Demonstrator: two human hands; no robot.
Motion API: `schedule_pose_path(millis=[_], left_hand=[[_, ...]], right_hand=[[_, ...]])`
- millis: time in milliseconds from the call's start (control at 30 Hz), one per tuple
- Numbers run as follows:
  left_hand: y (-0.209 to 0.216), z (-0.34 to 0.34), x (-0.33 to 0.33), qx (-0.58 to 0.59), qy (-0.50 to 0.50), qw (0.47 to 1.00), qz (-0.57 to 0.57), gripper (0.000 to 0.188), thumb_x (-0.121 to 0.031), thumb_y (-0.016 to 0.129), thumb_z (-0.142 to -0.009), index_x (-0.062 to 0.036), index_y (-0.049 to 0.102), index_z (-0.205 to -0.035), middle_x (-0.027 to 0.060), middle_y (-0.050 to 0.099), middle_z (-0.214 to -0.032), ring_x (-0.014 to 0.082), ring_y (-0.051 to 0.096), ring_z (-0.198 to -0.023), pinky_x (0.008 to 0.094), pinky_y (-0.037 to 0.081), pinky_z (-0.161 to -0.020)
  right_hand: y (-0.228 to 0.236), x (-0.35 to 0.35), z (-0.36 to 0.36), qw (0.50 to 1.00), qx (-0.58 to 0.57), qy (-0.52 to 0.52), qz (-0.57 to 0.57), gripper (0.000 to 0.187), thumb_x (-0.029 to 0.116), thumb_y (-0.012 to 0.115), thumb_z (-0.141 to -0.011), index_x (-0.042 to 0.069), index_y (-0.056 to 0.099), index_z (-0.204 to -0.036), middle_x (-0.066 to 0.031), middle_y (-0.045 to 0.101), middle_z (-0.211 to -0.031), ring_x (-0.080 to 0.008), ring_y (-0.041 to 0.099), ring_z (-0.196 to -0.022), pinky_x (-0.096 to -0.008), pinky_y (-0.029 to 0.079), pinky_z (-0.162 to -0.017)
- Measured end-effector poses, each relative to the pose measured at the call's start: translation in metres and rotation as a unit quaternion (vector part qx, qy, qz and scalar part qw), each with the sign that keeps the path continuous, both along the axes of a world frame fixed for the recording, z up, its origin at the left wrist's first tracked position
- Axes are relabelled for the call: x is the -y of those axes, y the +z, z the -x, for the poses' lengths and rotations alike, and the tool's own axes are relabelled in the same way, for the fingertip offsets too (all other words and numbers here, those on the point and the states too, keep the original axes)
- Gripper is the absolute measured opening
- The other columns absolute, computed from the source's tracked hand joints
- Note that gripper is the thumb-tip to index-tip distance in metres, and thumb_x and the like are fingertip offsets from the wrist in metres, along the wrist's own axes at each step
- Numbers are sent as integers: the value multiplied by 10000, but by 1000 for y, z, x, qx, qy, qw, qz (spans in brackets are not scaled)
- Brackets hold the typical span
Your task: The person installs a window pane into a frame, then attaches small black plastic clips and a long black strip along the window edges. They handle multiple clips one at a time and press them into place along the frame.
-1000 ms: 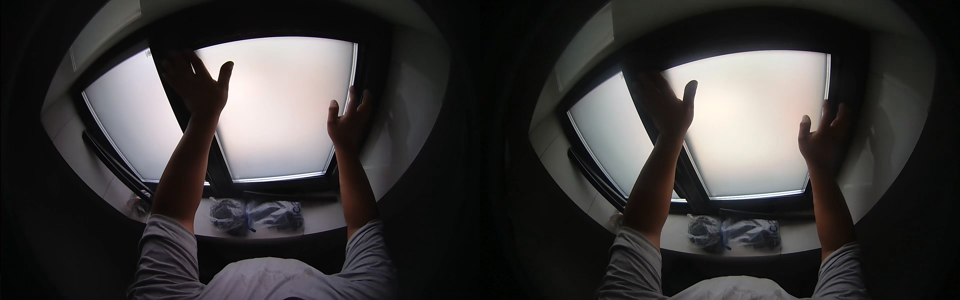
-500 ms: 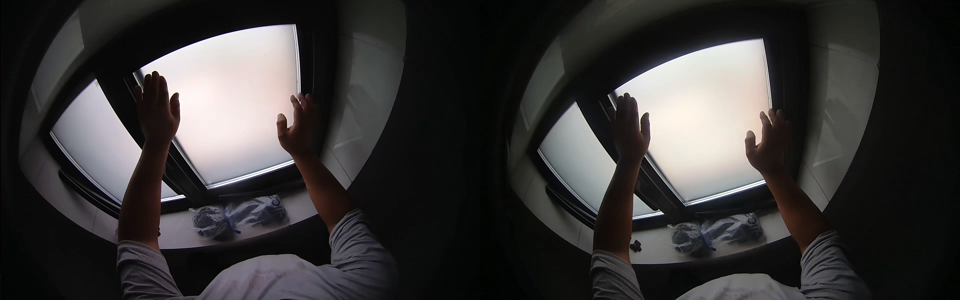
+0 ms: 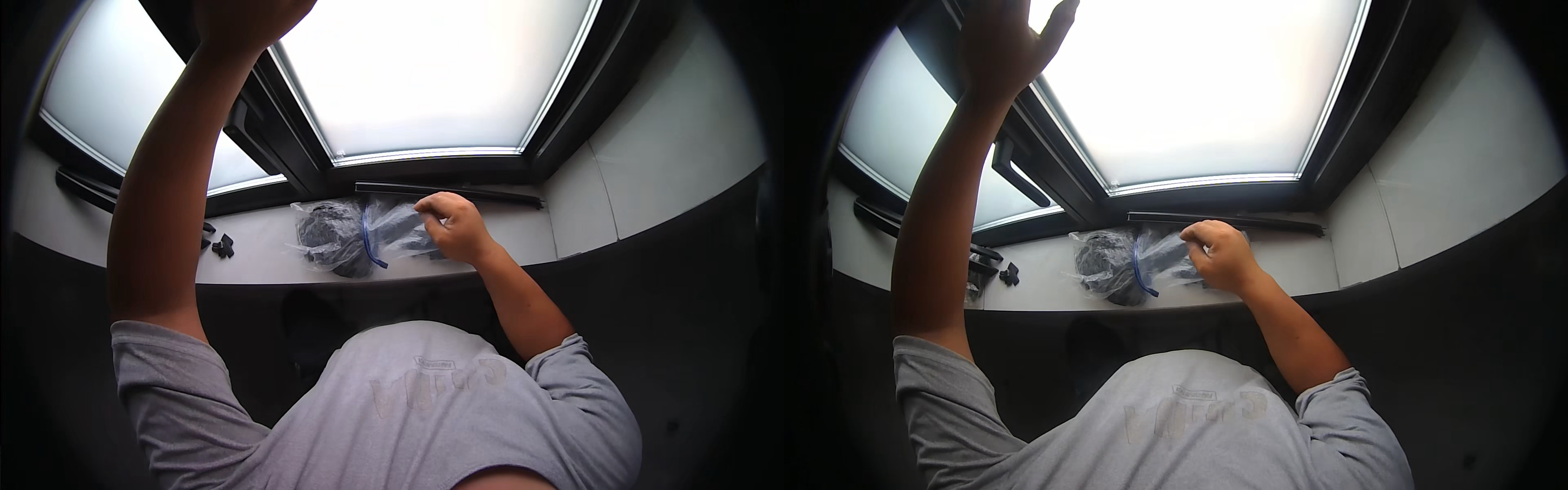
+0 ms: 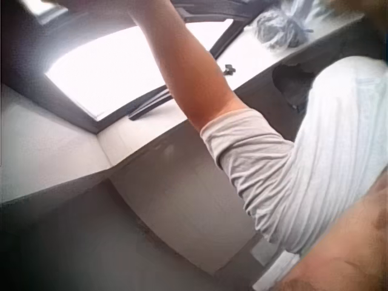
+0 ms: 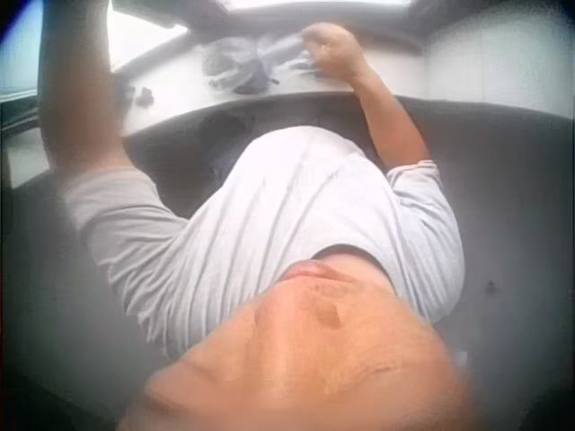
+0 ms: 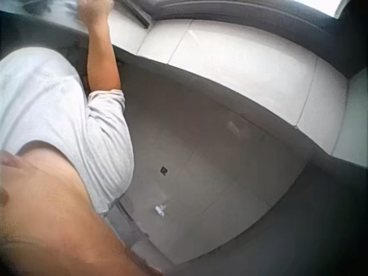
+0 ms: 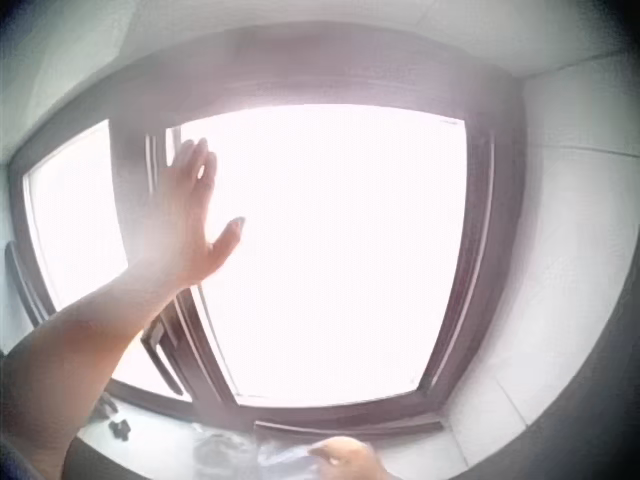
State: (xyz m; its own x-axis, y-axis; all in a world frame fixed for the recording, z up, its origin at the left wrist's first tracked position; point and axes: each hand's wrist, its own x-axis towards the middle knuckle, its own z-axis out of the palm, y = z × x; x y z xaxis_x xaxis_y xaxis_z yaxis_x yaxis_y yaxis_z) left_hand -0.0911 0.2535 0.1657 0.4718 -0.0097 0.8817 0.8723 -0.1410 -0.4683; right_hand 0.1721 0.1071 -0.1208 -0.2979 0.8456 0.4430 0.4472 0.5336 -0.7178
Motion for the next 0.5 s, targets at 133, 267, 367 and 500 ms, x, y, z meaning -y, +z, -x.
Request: schedule_pose_path(millis=[133,267,367,500], left_hand=[[1,-2,-7,10,-17,1000,4,807,-337,699,-886,103,403,-1493,312,363,-1586,443,350,-1492,532,332,-1211],[5,6,-3,-7,-45,999,-24,791,-318,714,-852,115,440,-1454,327,423,-1534,470,418,-1433,537,370,-1176],[4,-1,-9,-22,-95,994,-53,719,-300,710,-826,115,516,-1380,333,505,-1458,471,473,-1388,528,406,-1153],[7,-1,2,-12,-86,995,-42,665,-307,704,-825,121,567,-1316,326,547,-1415,462,503,-1365,505,422,-1154]], right_hand=[[8,-5,50,986,29,160,-42,235,-6,634,-857,46,745,-1058,-122,736,-1021,-330,674,-1029,-429,539,-920],[-3,-12,117,970,84,207,-91,277,-15,635,-848,51,738,-1097,-114,731,-1087,-307,661,-1074,-420,520,-975],[-7,-28,144,974,127,162,-97,283,8,620,-859,59,744,-1108,-112,731,-1121,-299,645,-1123,-407,501,-1011],[-5,-64,174,970,203,133,26,296,55,625,-829,65,741,-1101,-139,749,-1071,-348,689,-1054,-452,544,-915]])
